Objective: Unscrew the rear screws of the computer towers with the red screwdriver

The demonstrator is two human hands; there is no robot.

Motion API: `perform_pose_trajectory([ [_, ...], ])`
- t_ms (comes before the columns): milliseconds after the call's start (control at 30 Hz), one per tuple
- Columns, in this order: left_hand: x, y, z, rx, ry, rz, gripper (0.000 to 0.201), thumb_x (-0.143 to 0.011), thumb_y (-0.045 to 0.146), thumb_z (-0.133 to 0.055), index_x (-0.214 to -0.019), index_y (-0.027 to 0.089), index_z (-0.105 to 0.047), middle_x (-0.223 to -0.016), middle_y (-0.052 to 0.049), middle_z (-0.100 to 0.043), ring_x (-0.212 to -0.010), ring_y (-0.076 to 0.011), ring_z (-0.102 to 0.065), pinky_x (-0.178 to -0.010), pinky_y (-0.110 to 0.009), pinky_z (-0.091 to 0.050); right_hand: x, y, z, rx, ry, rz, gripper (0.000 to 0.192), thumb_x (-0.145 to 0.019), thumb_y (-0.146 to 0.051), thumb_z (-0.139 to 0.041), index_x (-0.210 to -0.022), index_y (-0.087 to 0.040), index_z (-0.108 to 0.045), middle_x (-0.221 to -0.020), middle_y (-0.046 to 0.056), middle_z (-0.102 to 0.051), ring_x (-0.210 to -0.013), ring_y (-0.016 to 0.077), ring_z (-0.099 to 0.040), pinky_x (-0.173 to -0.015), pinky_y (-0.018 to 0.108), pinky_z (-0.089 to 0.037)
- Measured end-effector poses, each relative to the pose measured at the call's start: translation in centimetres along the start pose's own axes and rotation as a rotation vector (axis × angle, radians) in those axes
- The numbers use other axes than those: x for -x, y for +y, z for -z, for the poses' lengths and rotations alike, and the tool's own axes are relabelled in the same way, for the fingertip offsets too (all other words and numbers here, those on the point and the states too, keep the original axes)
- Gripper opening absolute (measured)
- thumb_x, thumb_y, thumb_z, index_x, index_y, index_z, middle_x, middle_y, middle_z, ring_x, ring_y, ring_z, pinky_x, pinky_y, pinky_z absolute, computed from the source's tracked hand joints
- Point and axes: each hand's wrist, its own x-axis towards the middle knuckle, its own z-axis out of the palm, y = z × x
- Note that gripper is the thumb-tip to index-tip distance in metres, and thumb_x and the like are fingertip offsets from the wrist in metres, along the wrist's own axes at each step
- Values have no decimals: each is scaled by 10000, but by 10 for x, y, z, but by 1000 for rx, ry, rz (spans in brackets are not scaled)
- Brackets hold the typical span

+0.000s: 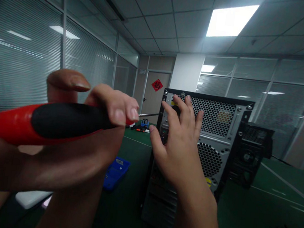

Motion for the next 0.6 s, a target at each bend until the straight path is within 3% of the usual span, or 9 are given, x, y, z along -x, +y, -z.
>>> perform_pose_trajectory([
  [100,3,-2,3,-52,-48,-9,574,-890,763,-355,-895,231,-569,-688,4,-532,-682,-155,-578,-803,-385,-544,0,0,0,7,0,-1,497,-927,-400,-516,-1404,-277,-456,-1578,53,-284,-1521,300,-123,-1222,616,-23],
  [200,2,-5,3,-73,11,-92,617,-907,757,-300,-790,220,-580,-706,3,-506,-644,-133,-545,-781,-359,-541,0,1,0,12,0,8,484,-928,-413,-523,-1392,-284,-476,-1572,52,-294,-1520,302,-127,-1222,615,-26],
  [433,-1,-4,-6,2,50,-60,688,-942,713,-182,-851,224,-656,-837,-31,-582,-685,-157,-532,-828,-410,-491,0,3,0,3,-6,16,487,-917,-435,-509,-1382,-290,-501,-1569,49,-296,-1525,277,-108,-1211,616,-12],
  [533,-3,-5,-9,33,144,-78,658,-932,715,-206,-890,244,-663,-939,-42,-582,-739,-176,-522,-779,-395,-470,0,2,2,-8,-9,27,462,-932,-420,-506,-1374,-289,-511,-1565,54,-303,-1524,287,-114,-1212,617,-16],
  [600,-4,-5,-9,31,191,-86,618,-927,716,-253,-893,255,-663,-856,-39,-552,-769,-195,-525,-800,-398,-464,1,2,2,-11,-11,29,446,-934,-400,-515,-1366,-290,-518,-1565,54,-302,-1521,302,-121,-1212,623,-22],
])
